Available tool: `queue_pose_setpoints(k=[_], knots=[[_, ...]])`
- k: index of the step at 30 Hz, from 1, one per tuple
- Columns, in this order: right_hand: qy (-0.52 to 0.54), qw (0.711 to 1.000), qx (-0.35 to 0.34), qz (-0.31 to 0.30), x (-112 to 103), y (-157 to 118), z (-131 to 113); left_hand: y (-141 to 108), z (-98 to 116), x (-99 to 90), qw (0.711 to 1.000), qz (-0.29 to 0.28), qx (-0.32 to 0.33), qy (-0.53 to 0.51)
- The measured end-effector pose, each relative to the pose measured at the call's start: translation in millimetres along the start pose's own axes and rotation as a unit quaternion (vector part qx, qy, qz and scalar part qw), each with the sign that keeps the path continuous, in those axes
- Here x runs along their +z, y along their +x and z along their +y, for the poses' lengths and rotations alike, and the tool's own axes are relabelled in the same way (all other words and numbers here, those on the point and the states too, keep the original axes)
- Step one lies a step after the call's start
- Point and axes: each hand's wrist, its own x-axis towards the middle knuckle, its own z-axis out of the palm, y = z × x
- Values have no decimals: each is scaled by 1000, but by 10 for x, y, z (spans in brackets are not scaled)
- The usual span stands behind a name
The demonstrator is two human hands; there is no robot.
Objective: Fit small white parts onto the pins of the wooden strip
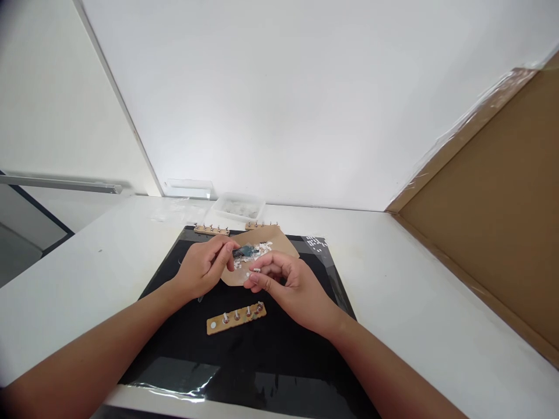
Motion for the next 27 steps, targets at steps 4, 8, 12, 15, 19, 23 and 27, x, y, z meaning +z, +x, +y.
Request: queue_pose_setpoints(k=[4, 8, 12, 15, 19, 23, 27], knots=[[2, 1000, -5, 6, 60, -55, -43, -52, 23, -3, 1000, 7, 29, 4], [14, 997, -65, 28, 79, -71, -34, -52, 41, -20, 995, 31, 90, 20], [-11, 980, -140, 142, 30, -3, 33, -26, 163, -57, 975, 26, 203, 83], [-25, 957, -198, 210, -5, 67, 35, -80, 412, -179, 969, -2, 208, 131], [15, 944, -208, 255, -3, 103, -19, -386, 751, -380, 969, -122, 41, 213], [62, 941, -145, 300, 20, 69, -43, -825, 753, -315, 971, -106, -88, 196], [82, 942, -117, 302, 43, 36, -40, -1056, 585, -127, 963, -127, -156, 178]])
